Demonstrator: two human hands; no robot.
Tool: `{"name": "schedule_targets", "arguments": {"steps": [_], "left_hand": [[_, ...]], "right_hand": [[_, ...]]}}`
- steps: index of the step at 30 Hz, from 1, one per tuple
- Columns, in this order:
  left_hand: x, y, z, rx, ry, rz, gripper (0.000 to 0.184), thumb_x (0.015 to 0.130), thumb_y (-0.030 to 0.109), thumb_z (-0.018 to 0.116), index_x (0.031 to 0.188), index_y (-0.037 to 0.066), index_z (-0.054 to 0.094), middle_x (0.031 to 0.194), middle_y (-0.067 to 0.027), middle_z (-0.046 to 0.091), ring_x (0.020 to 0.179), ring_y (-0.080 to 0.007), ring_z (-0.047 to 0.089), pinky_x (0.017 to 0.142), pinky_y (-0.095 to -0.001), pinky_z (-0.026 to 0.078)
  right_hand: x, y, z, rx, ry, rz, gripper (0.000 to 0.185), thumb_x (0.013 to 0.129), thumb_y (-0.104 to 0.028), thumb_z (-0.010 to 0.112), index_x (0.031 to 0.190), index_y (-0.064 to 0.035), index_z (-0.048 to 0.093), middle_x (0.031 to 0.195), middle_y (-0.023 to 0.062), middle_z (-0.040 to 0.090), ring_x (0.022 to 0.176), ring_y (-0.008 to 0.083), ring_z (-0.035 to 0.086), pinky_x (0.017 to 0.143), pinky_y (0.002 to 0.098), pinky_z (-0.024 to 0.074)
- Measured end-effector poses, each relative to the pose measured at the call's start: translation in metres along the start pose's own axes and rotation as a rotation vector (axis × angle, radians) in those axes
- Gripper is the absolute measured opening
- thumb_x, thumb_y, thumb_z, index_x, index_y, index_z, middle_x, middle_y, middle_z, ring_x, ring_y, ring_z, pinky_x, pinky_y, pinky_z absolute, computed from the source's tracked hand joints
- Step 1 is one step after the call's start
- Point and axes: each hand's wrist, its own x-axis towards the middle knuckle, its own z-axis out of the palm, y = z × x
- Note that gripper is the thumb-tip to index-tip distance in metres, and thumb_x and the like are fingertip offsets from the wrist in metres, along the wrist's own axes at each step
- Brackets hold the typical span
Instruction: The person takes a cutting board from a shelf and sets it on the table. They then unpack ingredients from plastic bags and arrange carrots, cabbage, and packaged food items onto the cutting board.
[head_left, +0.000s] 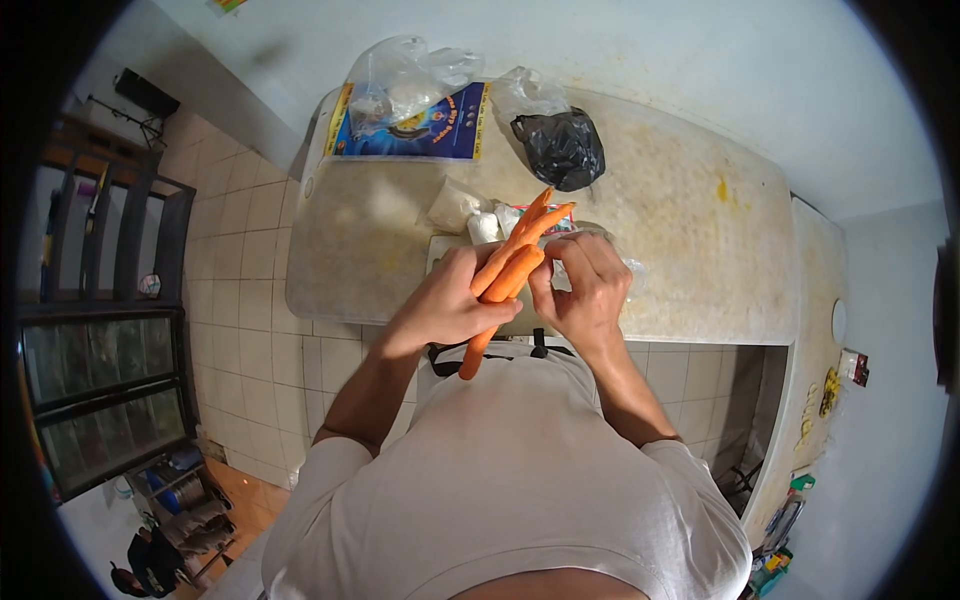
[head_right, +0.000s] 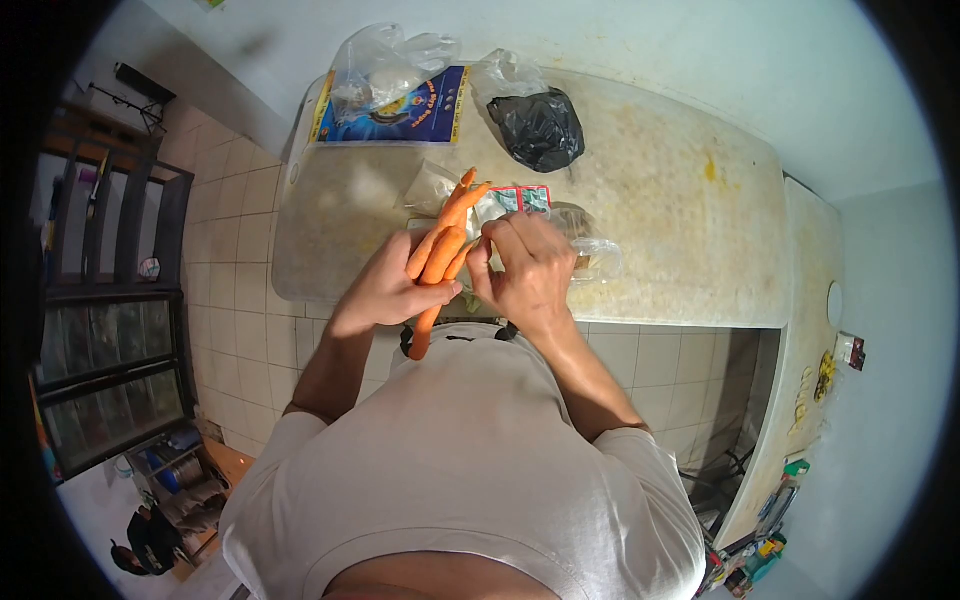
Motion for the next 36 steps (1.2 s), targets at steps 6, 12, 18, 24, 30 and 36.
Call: {"name": "schedule_targets", "arguments": {"steps": [6,12,18,24,30,36], "left_hand": [[-0.012,0.016,0.002,0.019,-0.149,-0.089,0.041,0.074,0.012,0.075,0.110,-0.003,0.062,0.077,-0.0078,0.061,0.073,-0.0139,0.057,0.068,-0.0325,0.047],[-0.012,0.009,-0.010,-0.208,-0.081,-0.083,0.025,0.077,0.000,0.074,0.096,-0.001,0.058,0.079,-0.0047,0.062,0.067,-0.0126,0.063,0.062,-0.0283,0.052],[-0.008,0.002,-0.009,-0.433,0.030,-0.140,0.029,0.076,0.003,0.073,0.098,-0.001,0.056,0.079,-0.0067,0.062,0.068,-0.0155,0.065,0.063,-0.0303,0.054],[0.002,-0.035,0.007,-0.743,0.231,-0.167,0.025,0.085,0.006,0.069,0.104,0.000,0.054,0.088,-0.0081,0.061,0.078,-0.0175,0.063,0.072,-0.0325,0.053],[0.010,-0.053,0.000,-0.772,0.458,-0.165,0.020,0.090,0.008,0.069,0.105,0.001,0.058,0.092,-0.0069,0.063,0.083,-0.0176,0.064,0.074,-0.0326,0.053],[0.012,-0.052,-0.001,-0.730,0.496,-0.079,0.021,0.091,0.009,0.069,0.105,-0.003,0.059,0.091,-0.0092,0.065,0.086,-0.0178,0.065,0.075,-0.0327,0.055]], "right_hand": [[0.008,0.034,-0.019,-0.049,0.040,0.220,0.007,0.071,-0.003,0.067,0.076,-0.0007,0.062,0.070,0.0099,0.062,0.061,0.0266,0.059,0.056,0.0377,0.0475],[0.012,0.026,-0.040,0.371,-0.189,0.418,0.003,0.079,-0.001,0.066,0.079,0.0013,0.063,0.071,0.0097,0.064,0.066,0.0181,0.060,0.058,0.0302,0.0453],[-0.015,0.012,-0.010,0.853,-0.296,0.601,0.012,0.097,-0.004,0.057,0.087,0.0017,0.060,0.078,0.0001,0.059,0.072,0.0071,0.051,0.065,0.0242,0.0422],[-0.037,0.002,0.020,0.973,-0.379,0.753,0.016,0.100,-0.008,0.057,0.089,0.0018,0.061,0.078,0.0004,0.060,0.074,0.0058,0.051,0.066,0.0228,0.0422],[-0.047,-0.005,0.021,1.111,-0.444,0.791,0.013,0.096,-0.008,0.063,0.091,0.0032,0.065,0.126,0.0141,0.061,0.094,0.0143,0.062,0.077,0.0261,0.0513],[-0.049,-0.020,0.013,0.964,-0.546,0.755,0.007,0.090,-0.003,0.068,0.091,0.0037,0.068,0.121,0.0160,0.062,0.089,0.0150,0.063,0.074,0.0273,0.0523]]}}
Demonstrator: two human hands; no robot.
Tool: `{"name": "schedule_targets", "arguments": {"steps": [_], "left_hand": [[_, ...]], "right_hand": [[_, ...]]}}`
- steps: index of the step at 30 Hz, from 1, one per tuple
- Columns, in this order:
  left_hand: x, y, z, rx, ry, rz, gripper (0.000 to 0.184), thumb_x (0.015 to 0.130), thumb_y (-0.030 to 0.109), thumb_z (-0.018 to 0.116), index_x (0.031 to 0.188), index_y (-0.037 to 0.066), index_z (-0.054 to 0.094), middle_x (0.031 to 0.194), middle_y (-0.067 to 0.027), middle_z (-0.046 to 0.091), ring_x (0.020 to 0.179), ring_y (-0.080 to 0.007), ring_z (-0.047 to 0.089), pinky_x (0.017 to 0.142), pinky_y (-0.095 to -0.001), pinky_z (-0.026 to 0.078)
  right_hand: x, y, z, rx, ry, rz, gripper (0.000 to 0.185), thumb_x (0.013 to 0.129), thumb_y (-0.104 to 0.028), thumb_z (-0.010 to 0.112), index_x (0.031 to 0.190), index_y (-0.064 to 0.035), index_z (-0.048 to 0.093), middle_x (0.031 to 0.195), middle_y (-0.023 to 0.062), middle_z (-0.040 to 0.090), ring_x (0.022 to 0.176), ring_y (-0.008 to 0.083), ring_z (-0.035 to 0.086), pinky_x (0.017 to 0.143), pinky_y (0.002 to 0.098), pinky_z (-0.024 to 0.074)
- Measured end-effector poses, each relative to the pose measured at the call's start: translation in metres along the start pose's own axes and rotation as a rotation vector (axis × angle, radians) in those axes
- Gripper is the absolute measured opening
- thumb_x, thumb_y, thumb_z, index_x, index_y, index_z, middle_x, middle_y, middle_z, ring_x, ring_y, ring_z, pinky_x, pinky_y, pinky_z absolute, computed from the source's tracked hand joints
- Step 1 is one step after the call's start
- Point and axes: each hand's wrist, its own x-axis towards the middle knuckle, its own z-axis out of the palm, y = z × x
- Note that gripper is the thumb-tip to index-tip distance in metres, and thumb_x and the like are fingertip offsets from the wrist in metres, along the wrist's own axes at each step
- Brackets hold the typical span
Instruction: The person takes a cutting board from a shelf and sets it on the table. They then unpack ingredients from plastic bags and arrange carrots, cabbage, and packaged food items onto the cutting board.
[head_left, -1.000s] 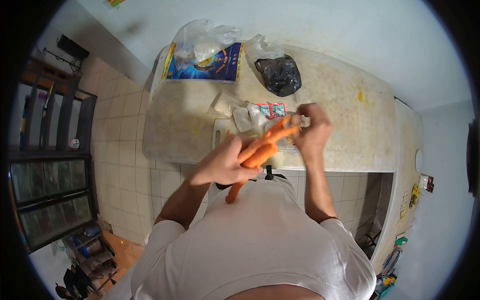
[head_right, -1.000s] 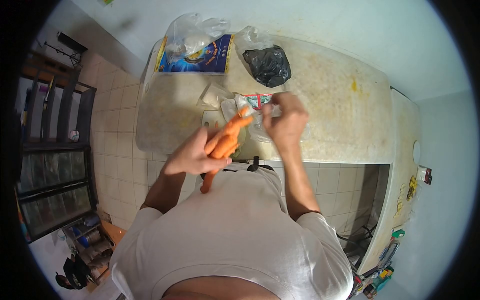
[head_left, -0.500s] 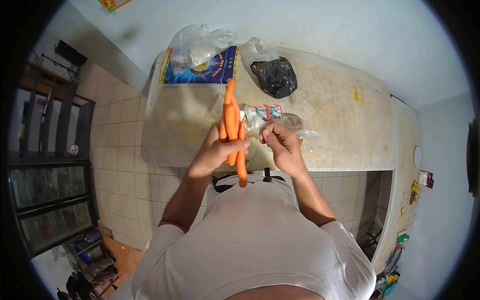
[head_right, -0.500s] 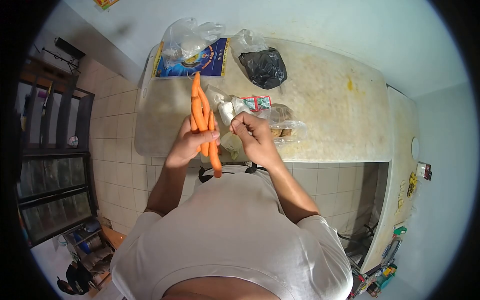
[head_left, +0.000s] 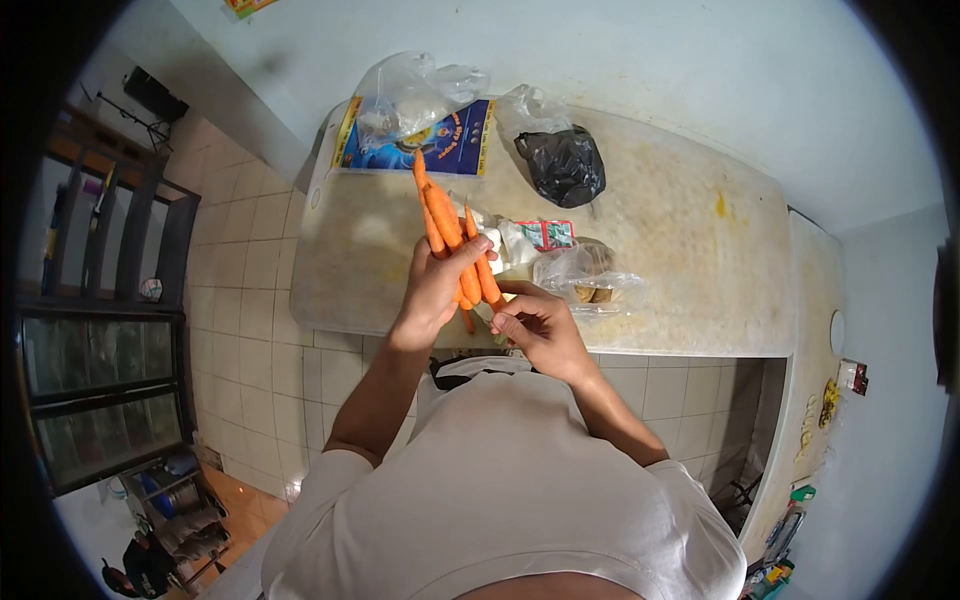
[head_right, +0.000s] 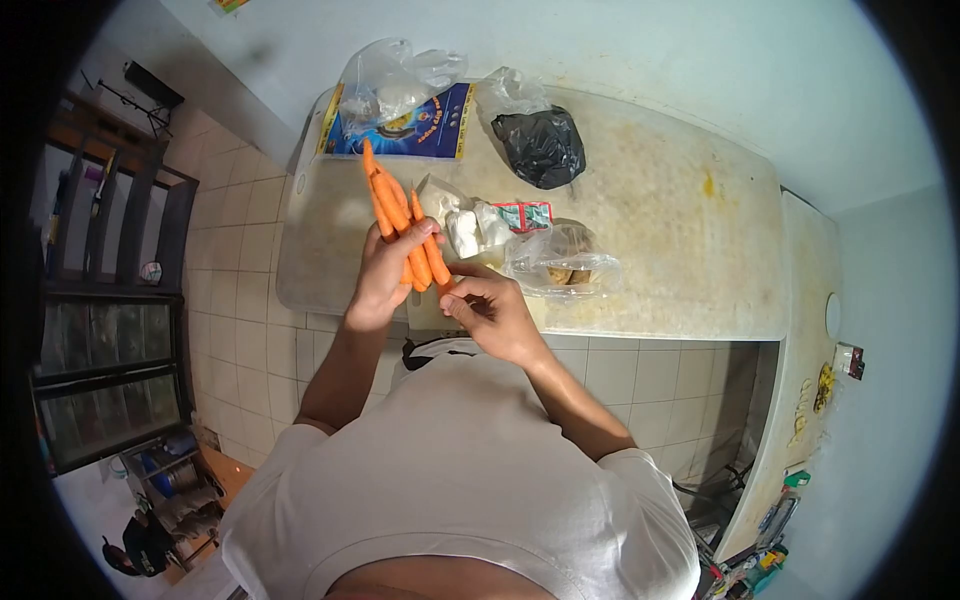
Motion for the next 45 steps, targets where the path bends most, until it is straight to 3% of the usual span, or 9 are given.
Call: {"name": "schedule_targets", "arguments": {"steps": [7,17,20,24,27,31,37,43,45], "left_hand": [[-0.009,0.002,0.010,0.096,-0.182,-0.031,0.032,0.091,0.001,0.064,0.119,-0.001,0.050,0.099,-0.0146,0.066,0.096,-0.0219,0.066,0.087,-0.0356,0.054],[-0.014,0.004,0.009,0.162,-0.239,0.051,0.022,0.089,0.002,0.066,0.106,0.002,0.053,0.088,-0.0077,0.064,0.085,-0.0164,0.065,0.075,-0.0322,0.054],[-0.017,0.010,0.010,0.626,-0.268,0.239,0.022,0.086,0.007,0.069,0.103,-0.002,0.059,0.082,-0.0095,0.067,0.076,-0.0198,0.069,0.069,-0.0342,0.053],[-0.028,0.024,0.028,0.902,-0.224,0.344,0.029,0.081,0.010,0.072,0.104,-0.002,0.060,0.080,-0.0213,0.067,0.073,-0.0387,0.067,0.066,-0.0397,0.052],[-0.031,0.023,0.028,0.993,-0.247,0.391,0.025,0.083,0.005,0.070,0.104,-0.004,0.060,0.082,-0.0132,0.069,0.073,-0.0204,0.068,0.068,-0.0317,0.052],[-0.035,0.028,0.031,1.094,-0.243,0.346,0.027,0.081,0.006,0.070,0.106,-0.003,0.061,0.084,-0.0176,0.070,0.075,-0.0308,0.071,0.068,-0.0359,0.053],[-0.040,0.036,0.034,1.147,-0.228,0.359,0.027,0.080,0.007,0.070,0.103,-0.002,0.061,0.081,-0.0208,0.068,0.077,-0.0362,0.070,0.067,-0.0380,0.054],[-0.041,0.035,0.038,0.981,-0.299,0.323,0.022,0.078,0.008,0.069,0.097,0.000,0.059,0.078,-0.0205,0.066,0.074,-0.0405,0.066,0.064,-0.0428,0.051],[-0.042,0.034,0.039,0.952,-0.319,0.323,0.022,0.079,0.008,0.069,0.096,0.000,0.059,0.077,-0.0208,0.065,0.073,-0.0403,0.066,0.063,-0.0419,0.050]], "right_hand": [[0.000,-0.002,-0.002,-0.129,0.251,-0.130,0.007,0.089,-0.004,0.070,0.090,0.0036,0.071,0.111,0.0185,0.068,0.082,0.0158,0.066,0.067,0.0274,0.0541],[-0.006,-0.025,-0.018,-0.238,0.186,-0.250,0.006,0.085,-0.003,0.072,0.090,0.0007,0.073,0.109,0.0180,0.069,0.082,0.0203,0.069,0.067,0.0281,0.0538],[-0.001,-0.031,-0.030,-0.135,0.310,-0.269,0.006,0.087,0.000,0.071,0.093,0.0000,0.073,0.090,0.0089,0.069,0.078,0.0126,0.063,0.071,0.0247,0.0504],[0.008,-0.052,-0.049,-0.061,0.368,-0.430,0.011,0.085,0.003,0.073,0.096,0.0015,0.072,0.081,0.0030,0.067,0.075,0.0074,0.059,0.069,0.0232,0.0487],[0.007,-0.090,-0.046,-0.040,0.358,-0.378,0.015,0.083,0.005,0.074,0.098,0.0025,0.073,0.080,0.0026,0.067,0.072,0.0062,0.058,0.067,0.0230,0.0482],[0.012,-0.110,-0.049,-0.681,0.349,-0.588,0.015,0.082,0.000,0.076,0.096,-0.0012,0.074,0.074,0.0069,0.065,0.064,0.0130,0.060,0.059,0.0254,0.0487],[0.023,-0.097,-0.053,-0.827,0.351,-0.836,0.006,0.084,-0.002,0.073,0.085,0.0007,0.068,0.074,0.0083,0.063,0.060,0.0150,0.058,0.056,0.0259,0.0469],[0.026,-0.076,-0.044,-0.086,0.361,-0.623,0.006,0.088,0.000,0.069,0.085,0.0024,0.064,0.082,0.0087,0.064,0.068,0.0134,0.058,0.058,0.0256,0.0461],[0.027,-0.073,-0.043,-0.124,0.399,-0.649,0.006,0.089,0.000,0.068,0.086,0.0023,0.063,0.083,0.0083,0.063,0.071,0.0130,0.058,0.061,0.0250,0.0460]]}}
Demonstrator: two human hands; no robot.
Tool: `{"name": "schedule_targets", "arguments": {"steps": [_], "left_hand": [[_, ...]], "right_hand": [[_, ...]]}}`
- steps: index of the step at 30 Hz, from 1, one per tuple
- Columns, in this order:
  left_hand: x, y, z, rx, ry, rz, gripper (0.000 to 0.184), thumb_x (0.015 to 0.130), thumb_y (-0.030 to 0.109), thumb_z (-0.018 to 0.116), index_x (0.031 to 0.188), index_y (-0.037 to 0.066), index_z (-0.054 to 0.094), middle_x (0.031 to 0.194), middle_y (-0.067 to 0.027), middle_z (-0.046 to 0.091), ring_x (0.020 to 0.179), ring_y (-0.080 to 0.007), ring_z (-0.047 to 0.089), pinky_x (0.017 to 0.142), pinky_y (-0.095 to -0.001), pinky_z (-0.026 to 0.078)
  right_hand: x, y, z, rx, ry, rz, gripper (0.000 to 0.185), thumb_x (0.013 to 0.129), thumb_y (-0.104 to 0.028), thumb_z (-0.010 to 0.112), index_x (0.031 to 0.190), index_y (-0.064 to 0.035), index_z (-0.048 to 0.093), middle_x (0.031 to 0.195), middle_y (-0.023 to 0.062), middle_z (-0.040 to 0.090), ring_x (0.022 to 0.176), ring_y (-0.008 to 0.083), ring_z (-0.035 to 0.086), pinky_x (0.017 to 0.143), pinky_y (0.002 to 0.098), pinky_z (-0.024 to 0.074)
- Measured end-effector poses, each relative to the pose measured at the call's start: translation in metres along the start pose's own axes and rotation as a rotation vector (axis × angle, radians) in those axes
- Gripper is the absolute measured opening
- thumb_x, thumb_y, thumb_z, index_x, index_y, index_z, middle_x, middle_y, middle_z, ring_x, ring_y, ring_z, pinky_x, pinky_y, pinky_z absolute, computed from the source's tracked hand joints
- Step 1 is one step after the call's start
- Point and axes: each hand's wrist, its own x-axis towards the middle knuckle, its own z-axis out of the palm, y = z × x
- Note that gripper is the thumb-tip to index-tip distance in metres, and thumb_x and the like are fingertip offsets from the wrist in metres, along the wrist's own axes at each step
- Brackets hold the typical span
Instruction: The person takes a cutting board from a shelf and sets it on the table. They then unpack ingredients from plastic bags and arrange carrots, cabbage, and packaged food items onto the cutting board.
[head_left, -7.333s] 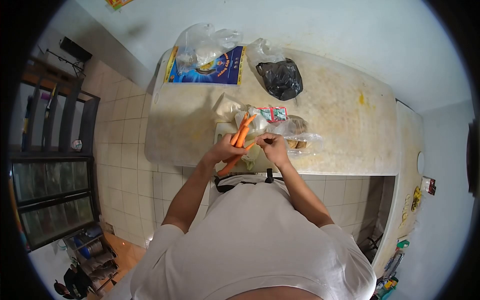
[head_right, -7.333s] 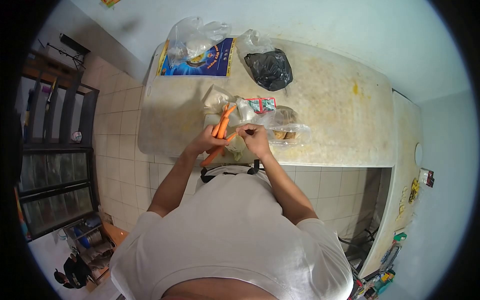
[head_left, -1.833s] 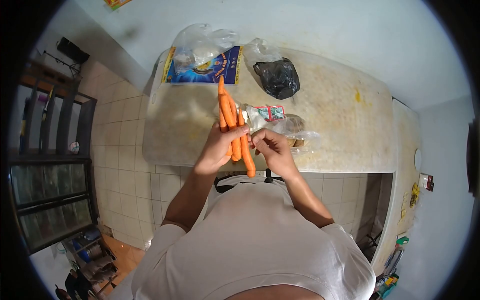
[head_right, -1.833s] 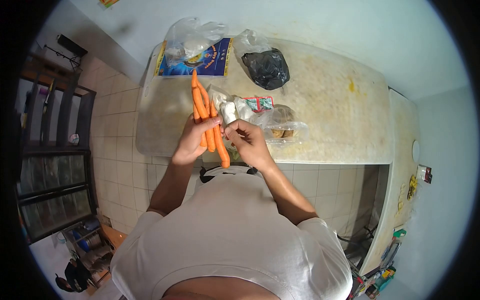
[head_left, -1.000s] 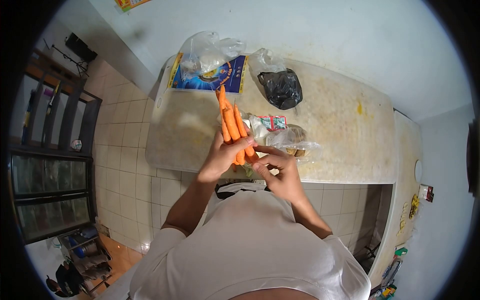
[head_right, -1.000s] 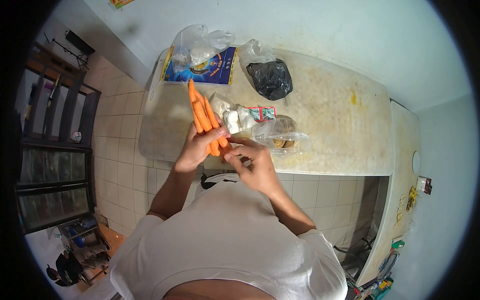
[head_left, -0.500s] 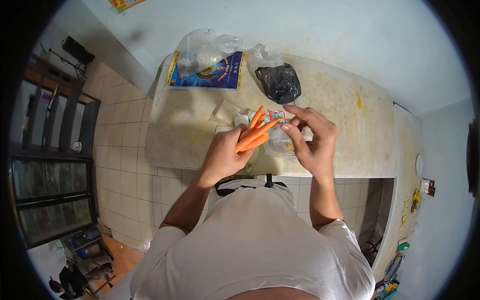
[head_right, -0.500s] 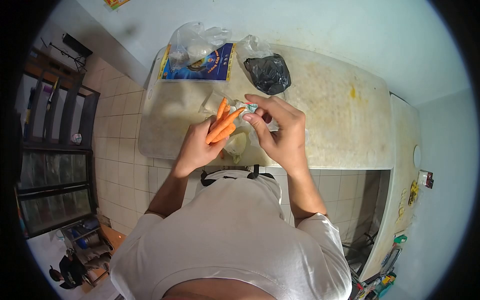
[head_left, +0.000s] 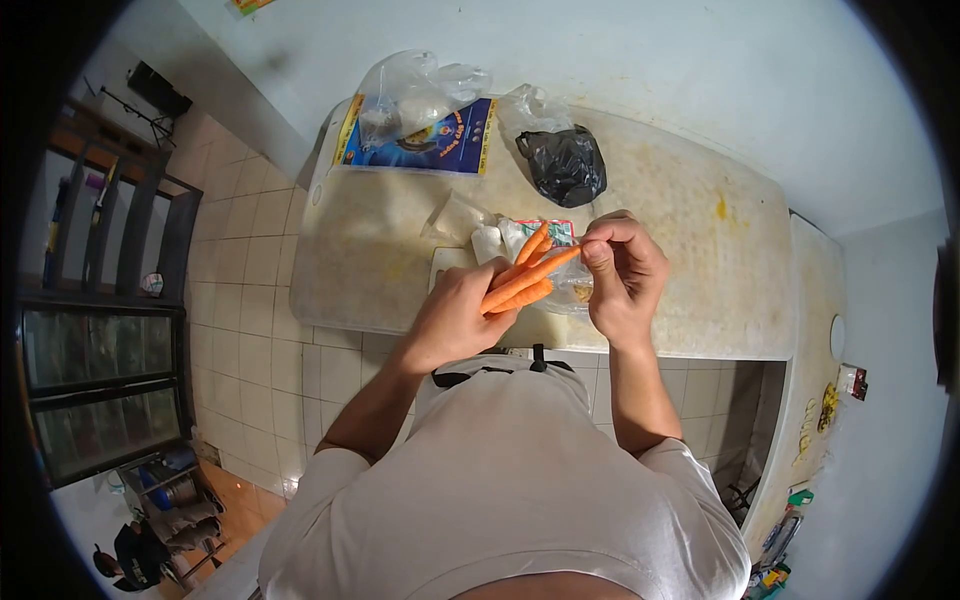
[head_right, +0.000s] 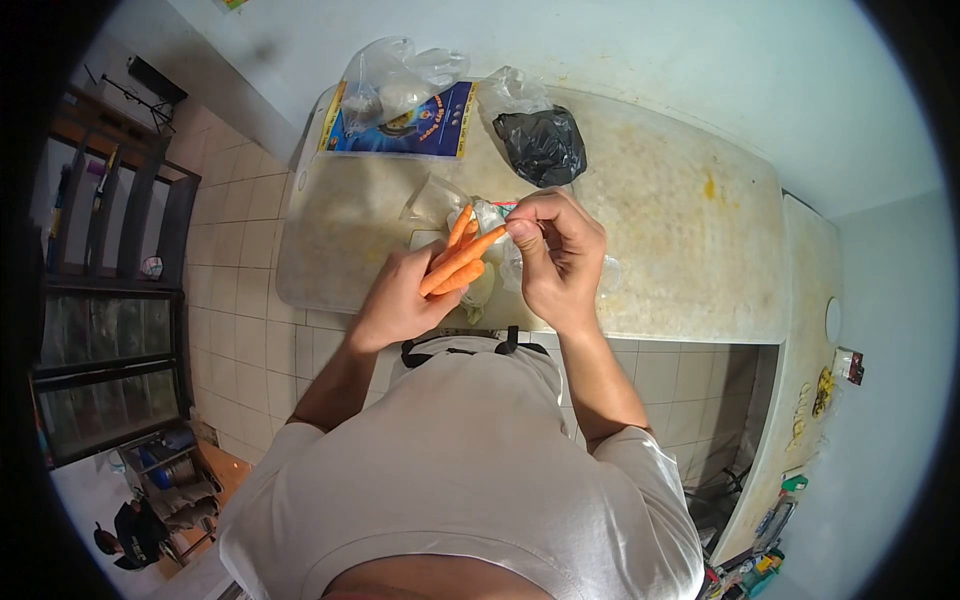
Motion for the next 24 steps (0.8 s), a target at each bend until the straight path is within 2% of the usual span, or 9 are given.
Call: {"name": "schedule_targets", "arguments": {"steps": [1,4,7,8,10,16,17,21,24], "left_hand": [[-0.001,-0.001,0.000,0.012,-0.019,-0.007,0.022,0.079,0.008,0.070,0.098,-0.001,0.060,0.077,-0.0200,0.066,0.072,-0.0377,0.067,0.064,-0.0400,0.051],[-0.001,-0.004,0.002,0.030,-0.085,-0.018,0.024,0.080,0.007,0.071,0.100,-0.002,0.062,0.078,-0.0184,0.067,0.071,-0.0326,0.069,0.065,-0.0364,0.051],[-0.006,-0.001,0.002,0.015,-0.171,-0.051,0.026,0.080,0.008,0.070,0.101,-0.003,0.061,0.078,-0.0189,0.067,0.071,-0.0339,0.068,0.065,-0.0376,0.051],[-0.007,-0.003,0.002,0.016,-0.177,-0.051,0.027,0.079,0.008,0.070,0.102,-0.003,0.061,0.078,-0.0192,0.066,0.071,-0.0350,0.068,0.065,-0.0379,0.050],[-0.008,-0.008,0.001,0.018,-0.195,-0.052,0.029,0.079,0.008,0.071,0.104,-0.003,0.061,0.078,-0.0199,0.066,0.072,-0.0371,0.067,0.064,-0.0384,0.050],[-0.005,-0.003,-0.002,0.227,-0.163,-0.084,0.025,0.077,0.008,0.068,0.096,-0.002,0.057,0.078,-0.0223,0.065,0.076,-0.0423,0.064,0.064,-0.0460,0.050],[-0.006,-0.004,-0.002,0.276,-0.153,-0.092,0.025,0.076,0.008,0.067,0.096,-0.002,0.056,0.078,-0.0224,0.065,0.076,-0.0425,0.064,0.065,-0.0471,0.049],[-0.009,-0.007,0.002,0.390,-0.143,-0.107,0.025,0.075,0.009,0.065,0.096,-0.001,0.055,0.078,-0.0226,0.064,0.075,-0.0435,0.063,0.067,-0.0503,0.049],[-0.009,-0.007,0.001,0.411,-0.143,-0.118,0.025,0.075,0.008,0.065,0.095,-0.001,0.054,0.077,-0.0226,0.064,0.075,-0.0440,0.063,0.067,-0.0503,0.049]], "right_hand": [[-0.001,0.001,0.000,-0.021,0.013,-0.016,0.006,0.090,0.000,0.067,0.086,0.0022,0.063,0.084,0.0081,0.062,0.073,0.0128,0.058,0.063,0.0247,0.0459],[0.003,0.006,-0.008,-0.433,0.031,-0.326,0.004,0.092,0.000,0.065,0.090,0.0018,0.062,0.085,0.0076,0.061,0.076,0.0117,0.057,0.067,0.0232,0.0458],[0.019,0.014,-0.029,-0.376,0.300,-0.299,0.004,0.093,0.000,0.064,0.091,0.0020,0.061,0.087,0.0090,0.062,0.076,0.0116,0.058,0.067,0.0234,0.0463],[0.021,0.012,-0.036,-0.293,0.324,-0.168,0.005,0.092,0.000,0.064,0.095,0.0032,0.060,0.090,0.0102,0.064,0.078,0.0116,0.059,0.069,0.0240,0.0474],[0.028,0.000,-0.036,-0.070,0.223,-0.062,0.003,0.091,0.001,0.065,0.093,0.0028,0.064,0.093,0.0114,0.067,0.081,0.0124,0.061,0.068,0.0252,0.0491],[0.021,-0.023,-0.026,-0.399,-0.302,-0.014,0.006,0.083,0.002,0.073,0.089,0.0019,0.070,0.094,0.0150,0.073,0.079,0.0187,0.070,0.065,0.0275,0.0536],[0.019,-0.027,-0.020,-0.462,-0.303,-0.032,0.009,0.082,0.001,0.074,0.089,0.0023,0.070,0.091,0.0149,0.073,0.074,0.0226,0.072,0.063,0.0285,0.0552],[0.006,-0.025,-0.007,-0.583,-0.230,0.106,0.005,0.082,0.001,0.073,0.086,-0.0012,0.071,0.086,0.0064,0.075,0.068,0.0152,0.069,0.058,0.0246,0.0475],[0.007,-0.022,-0.009,-0.555,-0.248,0.083,0.005,0.082,0.003,0.072,0.087,0.0022,0.070,0.081,0.0129,0.073,0.069,0.0226,0.073,0.057,0.0281,0.0561]]}}
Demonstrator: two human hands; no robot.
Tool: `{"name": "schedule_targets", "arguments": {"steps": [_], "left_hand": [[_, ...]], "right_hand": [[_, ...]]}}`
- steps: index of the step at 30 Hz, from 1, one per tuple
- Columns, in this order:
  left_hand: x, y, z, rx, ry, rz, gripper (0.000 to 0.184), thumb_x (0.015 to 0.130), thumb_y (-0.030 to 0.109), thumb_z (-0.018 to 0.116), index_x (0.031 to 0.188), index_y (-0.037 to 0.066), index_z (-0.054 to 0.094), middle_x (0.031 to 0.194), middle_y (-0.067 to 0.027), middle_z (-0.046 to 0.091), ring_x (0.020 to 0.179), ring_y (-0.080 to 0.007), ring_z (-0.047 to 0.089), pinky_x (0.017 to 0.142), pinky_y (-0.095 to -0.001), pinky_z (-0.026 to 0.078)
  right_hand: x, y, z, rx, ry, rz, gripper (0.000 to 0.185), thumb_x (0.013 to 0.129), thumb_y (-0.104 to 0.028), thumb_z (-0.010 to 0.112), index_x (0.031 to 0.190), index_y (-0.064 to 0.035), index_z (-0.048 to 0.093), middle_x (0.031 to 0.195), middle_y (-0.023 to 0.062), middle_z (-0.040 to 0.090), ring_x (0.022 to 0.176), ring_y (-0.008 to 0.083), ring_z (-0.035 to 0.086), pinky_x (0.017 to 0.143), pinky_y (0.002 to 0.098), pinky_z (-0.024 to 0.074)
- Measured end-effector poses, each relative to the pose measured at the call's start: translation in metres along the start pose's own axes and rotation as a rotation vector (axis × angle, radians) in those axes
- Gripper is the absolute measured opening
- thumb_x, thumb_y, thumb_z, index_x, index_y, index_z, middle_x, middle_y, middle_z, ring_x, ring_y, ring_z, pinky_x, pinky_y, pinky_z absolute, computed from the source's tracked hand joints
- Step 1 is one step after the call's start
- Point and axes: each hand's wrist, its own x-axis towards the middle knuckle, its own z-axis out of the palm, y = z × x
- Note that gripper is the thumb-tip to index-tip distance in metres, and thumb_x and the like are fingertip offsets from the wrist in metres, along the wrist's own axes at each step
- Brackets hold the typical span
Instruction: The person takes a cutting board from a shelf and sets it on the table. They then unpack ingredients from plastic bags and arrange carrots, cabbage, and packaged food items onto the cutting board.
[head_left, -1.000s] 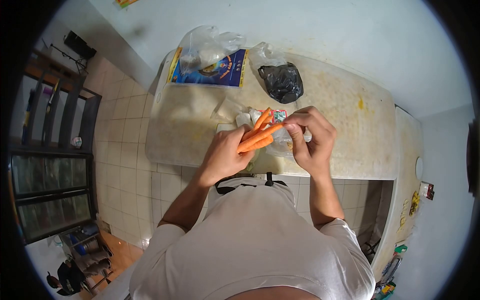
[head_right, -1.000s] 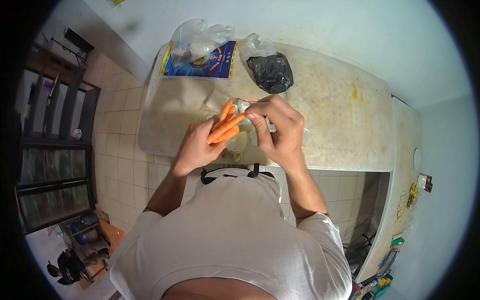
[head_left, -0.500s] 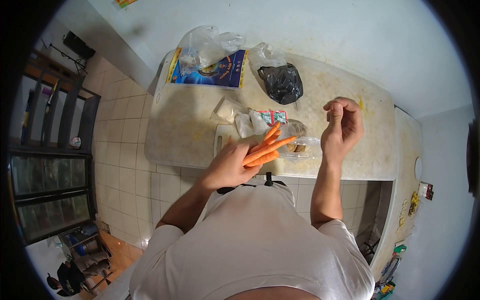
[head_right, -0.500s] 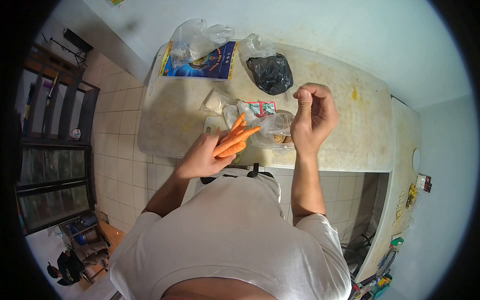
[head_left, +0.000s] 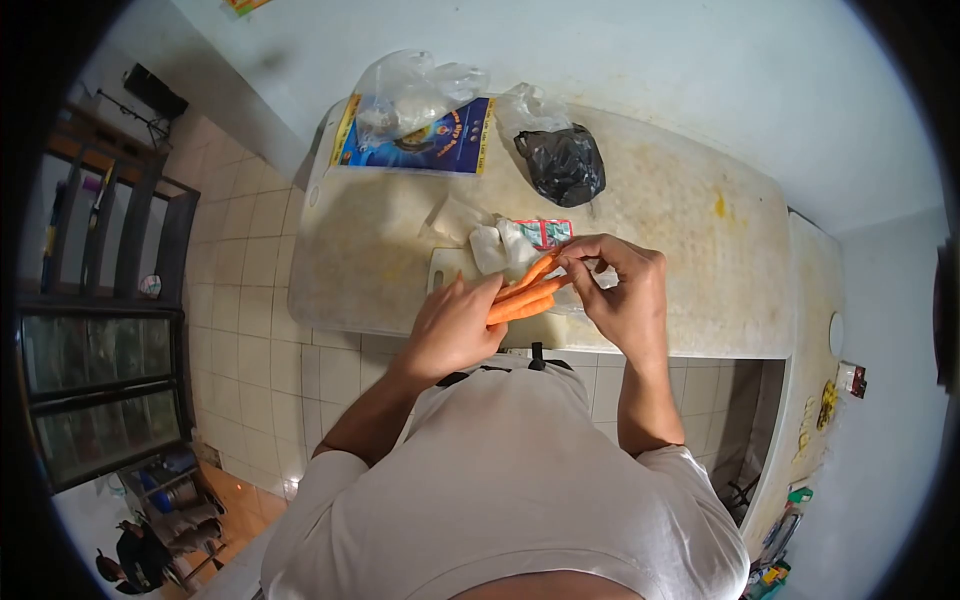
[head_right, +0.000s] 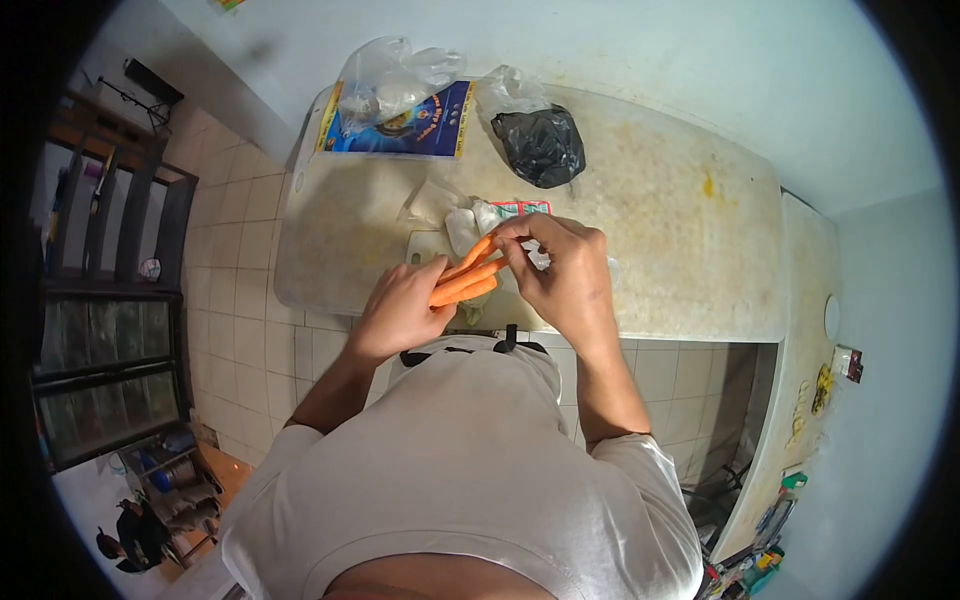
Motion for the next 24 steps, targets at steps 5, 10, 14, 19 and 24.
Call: {"name": "schedule_targets", "arguments": {"steps": [5,10,14,19,24], "left_hand": [[-0.001,0.001,0.001,0.013,0.010,0.005,0.022,0.074,0.007,0.064,0.091,-0.001,0.052,0.076,-0.0226,0.064,0.074,-0.0443,0.063,0.066,-0.0500,0.049],[0.001,0.001,0.001,0.006,-0.014,-0.018,0.022,0.074,0.007,0.064,0.091,-0.001,0.053,0.077,-0.0227,0.064,0.074,-0.0442,0.063,0.067,-0.0501,0.049],[0.000,0.000,0.002,0.012,-0.027,-0.022,0.024,0.074,0.007,0.065,0.094,-0.001,0.055,0.078,-0.0228,0.065,0.075,-0.0440,0.063,0.067,-0.0497,0.050],[-0.001,-0.001,0.001,0.024,-0.046,-0.026,0.026,0.074,0.008,0.065,0.096,-0.002,0.056,0.079,-0.0226,0.065,0.077,-0.0429,0.064,0.068,-0.0493,0.050],[0.000,-0.003,0.002,0.042,-0.109,-0.021,0.035,0.074,0.011,0.065,0.106,-0.003,0.059,0.080,-0.0229,0.066,0.078,-0.0420,0.065,0.071,-0.0486,0.051]], "right_hand": [[-0.007,0.009,0.003,0.037,0.008,0.023,0.007,0.080,0.005,0.071,0.086,0.0023,0.071,0.081,0.0135,0.073,0.069,0.0214,0.073,0.058,0.0275,0.0566],[-0.006,0.011,0.001,0.024,0.036,0.006,0.007,0.078,0.007,0.071,0.083,0.0025,0.070,0.081,0.0130,0.073,0.070,0.0205,0.073,0.062,0.0282,0.0563],[-0.006,0.015,-0.007,0.051,-0.079,0.043,0.007,0.077,0.009,0.070,0.081,0.0033,0.068,0.082,0.0129,0.074,0.075,0.0194,0.073,0.069,0.0287,0.0562],[-0.003,0.026,-0.011,0.077,-0.154,-0.029,0.011,0.073,0.006,0.072,0.082,0.0002,0.069,0.079,0.0107,0.072,0.071,0.0245,0.071,0.063,0.0320,0.0559],[-0.003,0.026,-0.013,-0.080,-0.193,-0.058,0.012,0.072,0.008,0.073,0.080,0.0006,0.068,0.082,0.0108,0.072,0.077,0.0241,0.072,0.066,0.0316,0.0572]]}}
